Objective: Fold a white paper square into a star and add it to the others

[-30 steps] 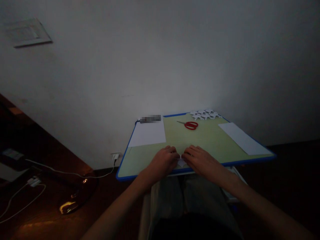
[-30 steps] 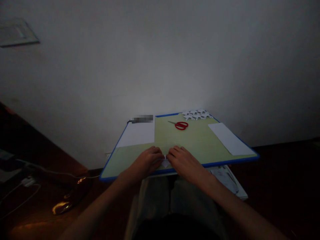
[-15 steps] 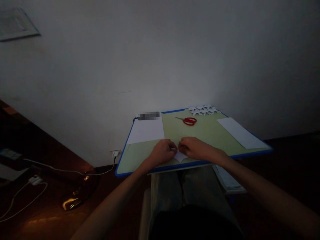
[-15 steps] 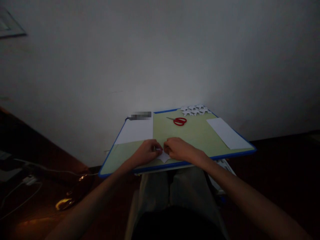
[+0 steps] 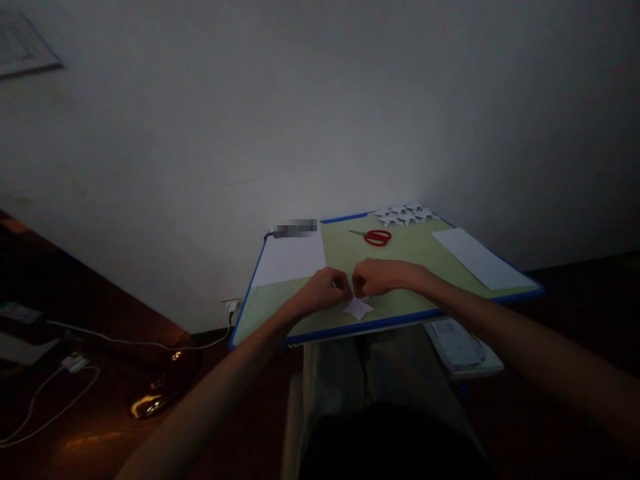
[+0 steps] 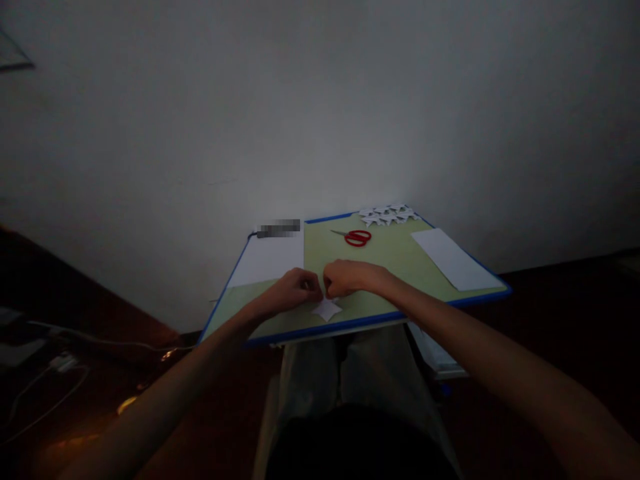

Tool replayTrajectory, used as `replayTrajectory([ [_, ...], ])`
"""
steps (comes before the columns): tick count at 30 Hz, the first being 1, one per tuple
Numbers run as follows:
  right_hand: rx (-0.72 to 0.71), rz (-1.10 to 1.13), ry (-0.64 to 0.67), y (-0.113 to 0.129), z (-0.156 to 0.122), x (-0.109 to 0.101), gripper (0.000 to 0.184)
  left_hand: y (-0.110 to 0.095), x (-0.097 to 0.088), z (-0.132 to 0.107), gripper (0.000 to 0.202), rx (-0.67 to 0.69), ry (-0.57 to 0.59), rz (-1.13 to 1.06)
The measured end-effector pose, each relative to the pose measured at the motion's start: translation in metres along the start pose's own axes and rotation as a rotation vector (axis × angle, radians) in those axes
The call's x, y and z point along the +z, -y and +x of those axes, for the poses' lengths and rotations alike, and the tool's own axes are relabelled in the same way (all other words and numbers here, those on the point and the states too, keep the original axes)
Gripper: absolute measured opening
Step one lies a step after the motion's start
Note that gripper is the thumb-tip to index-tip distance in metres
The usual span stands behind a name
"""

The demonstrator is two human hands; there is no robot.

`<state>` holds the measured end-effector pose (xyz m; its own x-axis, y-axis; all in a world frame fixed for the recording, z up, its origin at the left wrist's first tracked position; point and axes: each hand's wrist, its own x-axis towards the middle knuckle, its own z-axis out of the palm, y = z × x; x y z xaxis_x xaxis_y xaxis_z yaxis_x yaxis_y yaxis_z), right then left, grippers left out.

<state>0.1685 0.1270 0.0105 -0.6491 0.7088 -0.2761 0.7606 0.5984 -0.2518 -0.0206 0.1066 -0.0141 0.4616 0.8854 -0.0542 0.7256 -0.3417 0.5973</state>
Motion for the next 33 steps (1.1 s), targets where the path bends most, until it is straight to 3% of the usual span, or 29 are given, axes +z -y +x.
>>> replayTrajectory([
  [7, 0.036, -0.013, 0.002, -0.001, 0.01, -0.006, 0.028, -0.003, -0.005, 0.009, 0.014, 0.045, 0.109, 0.047],
  [15, -0.138, 0.131, -0.003, -0.018, 0.0, 0.008, 0.024, 0.004, -0.004, -0.005, 0.007, 0.081, 0.069, 0.053],
  [20, -0.148, 0.178, -0.163, -0.018, -0.007, 0.023, 0.022, 0.013, -0.01, -0.018, 0.019, 0.122, 0.05, -0.016],
  [26, -0.16, 0.11, -0.357, -0.007, -0.022, 0.042, 0.007, 0.021, -0.001, -0.024, 0.01, 0.171, -0.013, 0.023],
  [33, -0.248, 0.022, -0.391, -0.003, -0.037, 0.049, 0.009, 0.018, 0.003, -0.026, 0.007, 0.218, -0.032, 0.085],
])
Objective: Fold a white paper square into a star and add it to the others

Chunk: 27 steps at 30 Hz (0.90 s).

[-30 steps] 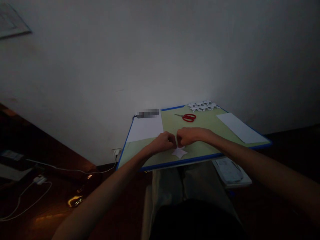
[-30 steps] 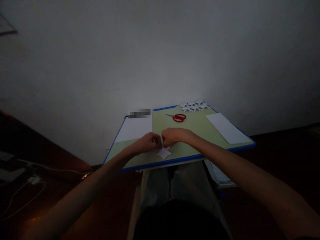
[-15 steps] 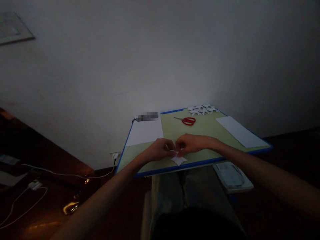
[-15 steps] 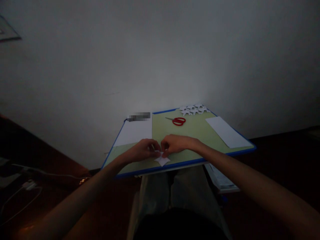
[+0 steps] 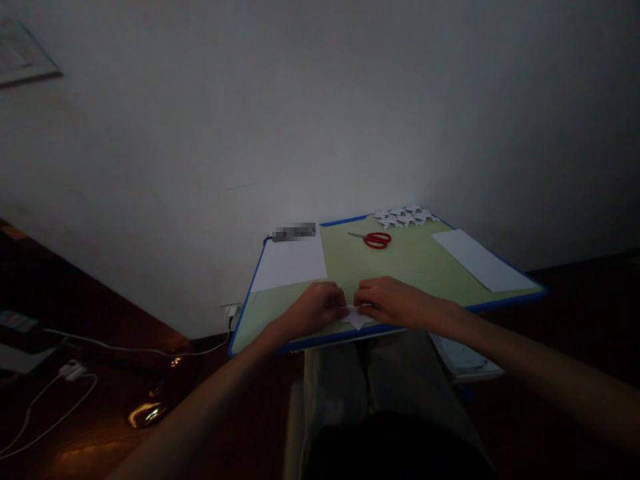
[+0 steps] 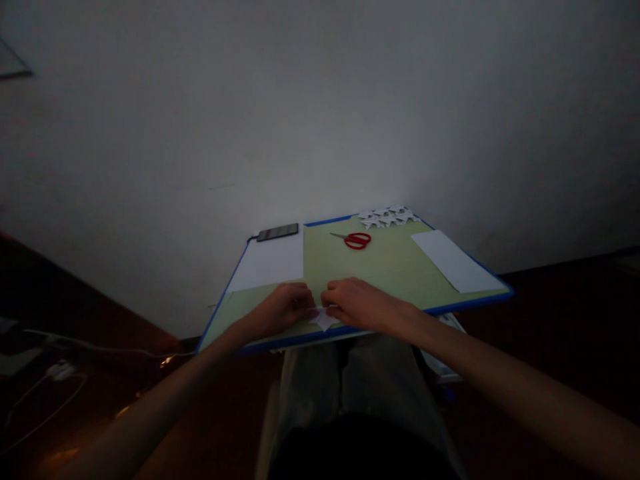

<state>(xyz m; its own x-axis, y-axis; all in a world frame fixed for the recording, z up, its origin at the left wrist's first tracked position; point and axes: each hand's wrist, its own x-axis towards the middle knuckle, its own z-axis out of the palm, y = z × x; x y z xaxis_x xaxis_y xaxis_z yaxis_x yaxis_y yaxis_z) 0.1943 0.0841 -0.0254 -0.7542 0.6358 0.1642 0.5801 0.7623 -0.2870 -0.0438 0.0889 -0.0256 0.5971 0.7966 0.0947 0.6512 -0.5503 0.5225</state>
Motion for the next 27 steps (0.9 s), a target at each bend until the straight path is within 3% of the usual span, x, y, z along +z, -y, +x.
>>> replayTrajectory([
  [8, 0.037, 0.052, 0.049, 0.0, 0.0, -0.006, 0.017, -0.009, 0.005, 0.002, 0.008, -0.097, 0.025, 0.009],
  [13, 0.114, 0.134, 0.146, -0.007, 0.016, -0.012, 0.015, -0.01, -0.004, 0.007, 0.004, -0.163, 0.079, -0.059],
  [18, 0.138, 0.134, 0.222, -0.008, 0.027, -0.02, 0.017, -0.003, -0.014, 0.005, 0.023, -0.182, 0.131, -0.143],
  [27, 0.14, 0.059, 0.234, 0.002, 0.019, -0.021, 0.015, -0.005, -0.006, 0.004, 0.02, -0.204, 0.123, -0.133],
])
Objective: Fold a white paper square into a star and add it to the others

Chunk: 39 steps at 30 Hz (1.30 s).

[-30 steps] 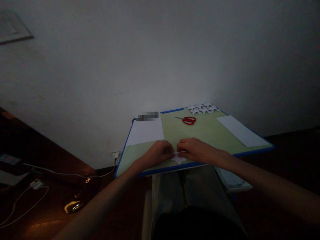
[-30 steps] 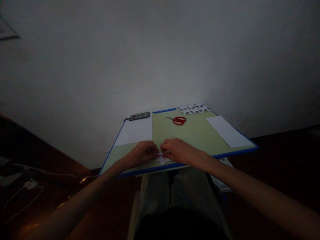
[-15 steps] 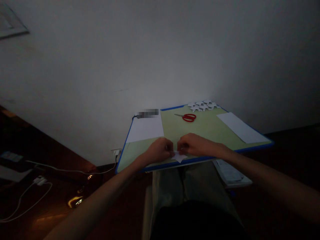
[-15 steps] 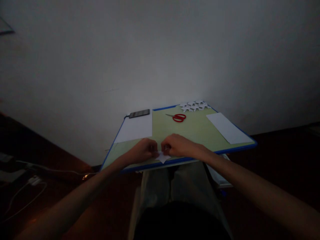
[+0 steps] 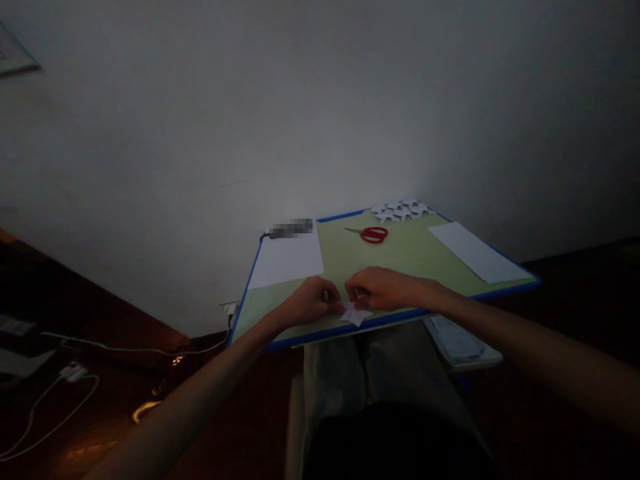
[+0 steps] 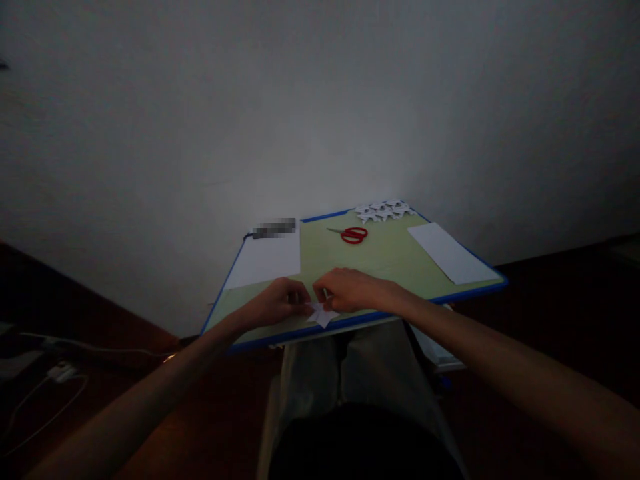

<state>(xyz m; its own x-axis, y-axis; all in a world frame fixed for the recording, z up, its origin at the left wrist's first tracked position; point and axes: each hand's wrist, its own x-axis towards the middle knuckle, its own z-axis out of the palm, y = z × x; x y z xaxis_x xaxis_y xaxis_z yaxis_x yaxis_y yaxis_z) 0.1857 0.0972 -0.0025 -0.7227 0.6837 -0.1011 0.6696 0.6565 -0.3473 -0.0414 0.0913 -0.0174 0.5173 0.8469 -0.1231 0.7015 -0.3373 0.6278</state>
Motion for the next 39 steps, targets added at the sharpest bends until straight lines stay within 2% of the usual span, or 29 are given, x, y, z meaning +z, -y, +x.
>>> replayTrajectory([
  [4, 0.005, -0.011, 0.042, 0.0, 0.006, -0.004, 0.016, -0.004, -0.002, 0.001, 0.016, -0.018, 0.019, 0.033],
  [7, -0.011, -0.007, 0.098, 0.0, 0.015, -0.013, 0.016, -0.007, -0.008, 0.002, 0.022, -0.013, 0.055, 0.054],
  [10, -0.021, -0.001, 0.145, 0.002, 0.02, -0.021, 0.017, -0.011, -0.011, 0.006, 0.029, 0.018, 0.079, 0.079],
  [12, -0.016, -0.002, 0.136, 0.005, 0.018, -0.023, 0.02, -0.013, -0.01, 0.009, 0.026, 0.056, 0.082, 0.098],
  [15, 0.002, -0.008, 0.066, 0.007, 0.009, -0.016, 0.027, -0.013, -0.004, 0.012, 0.017, 0.091, 0.068, 0.134],
  [17, 0.012, -0.005, 0.008, 0.006, 0.001, -0.008, 0.023, -0.013, 0.0, 0.012, 0.015, 0.086, 0.039, 0.161],
  [25, -0.031, 0.046, -0.148, -0.008, -0.005, 0.024, 0.014, -0.014, 0.009, 0.002, 0.039, 0.096, -0.025, 0.214],
  [31, -0.094, 0.079, -0.254, -0.009, -0.008, 0.033, 0.012, -0.012, 0.012, -0.005, 0.029, 0.048, -0.045, 0.137],
  [35, -0.143, 0.081, -0.343, -0.006, -0.018, 0.031, 0.011, -0.018, 0.016, -0.014, 0.023, 0.112, -0.174, -0.036],
  [39, -0.253, 0.191, -0.563, 0.0, -0.034, 0.021, 0.014, -0.031, 0.014, -0.029, 0.02, 0.271, -0.333, -0.134],
])
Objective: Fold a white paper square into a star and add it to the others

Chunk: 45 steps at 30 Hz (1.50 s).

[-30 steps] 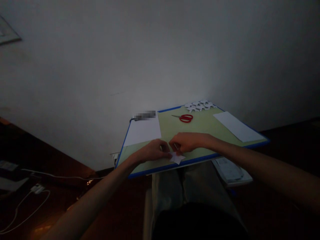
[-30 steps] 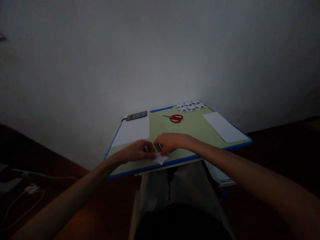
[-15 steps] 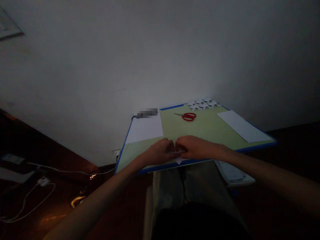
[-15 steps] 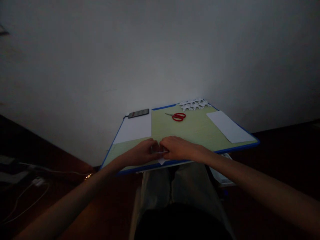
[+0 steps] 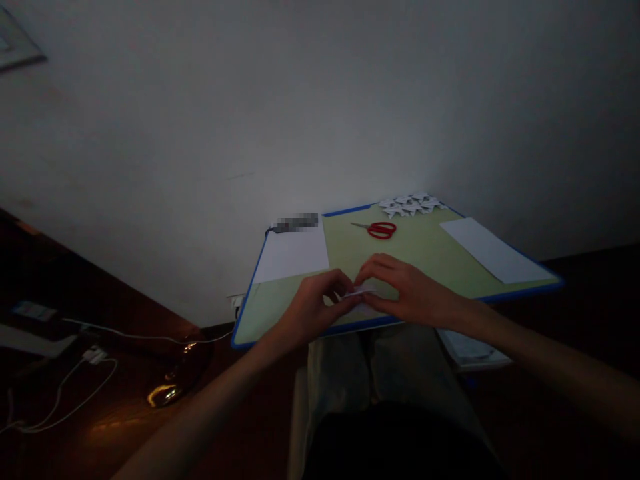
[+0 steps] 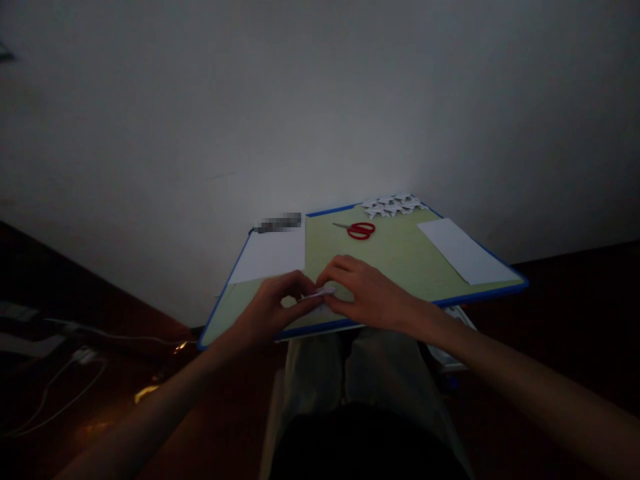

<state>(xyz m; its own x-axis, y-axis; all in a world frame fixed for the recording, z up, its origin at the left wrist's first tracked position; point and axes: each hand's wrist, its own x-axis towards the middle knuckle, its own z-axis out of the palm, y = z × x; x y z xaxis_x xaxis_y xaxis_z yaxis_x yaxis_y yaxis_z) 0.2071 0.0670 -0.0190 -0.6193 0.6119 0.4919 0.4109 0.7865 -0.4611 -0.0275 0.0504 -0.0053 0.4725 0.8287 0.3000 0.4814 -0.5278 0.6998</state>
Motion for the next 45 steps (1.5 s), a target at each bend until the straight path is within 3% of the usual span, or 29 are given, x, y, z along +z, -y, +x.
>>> replayTrajectory([
  [5, -0.092, 0.08, -0.112, 0.023, -0.007, -0.015, 0.01, -0.024, -0.009, -0.012, 0.008, 0.31, -0.16, 0.052],
  [12, -0.212, 0.02, -0.264, 0.046, -0.014, -0.022, 0.018, -0.042, -0.015, -0.02, 0.007, 0.489, -0.271, 0.161],
  [19, -0.034, -0.045, -0.459, 0.059, -0.018, -0.019, 0.025, -0.051, -0.01, -0.024, 0.019, 0.479, -0.382, 0.177],
  [22, -0.07, -0.066, -0.462, 0.064, -0.017, -0.021, 0.018, -0.055, -0.01, -0.026, 0.023, 0.442, -0.412, 0.159],
  [28, -0.136, -0.124, -0.452, 0.074, -0.022, -0.029, 0.023, -0.061, -0.015, -0.028, 0.035, 0.458, -0.391, 0.16],
  [33, -0.151, -0.118, -0.426, 0.081, -0.025, -0.032, 0.026, -0.059, -0.018, -0.029, 0.026, 0.529, -0.329, 0.086],
  [38, -0.142, -0.01, -0.466, 0.086, -0.024, -0.029, 0.026, -0.058, -0.015, -0.03, 0.025, 0.633, -0.384, -0.003],
  [45, -0.107, -0.024, -0.44, 0.091, -0.024, -0.034, 0.027, -0.069, -0.014, -0.03, 0.03, 0.643, -0.386, 0.013],
])
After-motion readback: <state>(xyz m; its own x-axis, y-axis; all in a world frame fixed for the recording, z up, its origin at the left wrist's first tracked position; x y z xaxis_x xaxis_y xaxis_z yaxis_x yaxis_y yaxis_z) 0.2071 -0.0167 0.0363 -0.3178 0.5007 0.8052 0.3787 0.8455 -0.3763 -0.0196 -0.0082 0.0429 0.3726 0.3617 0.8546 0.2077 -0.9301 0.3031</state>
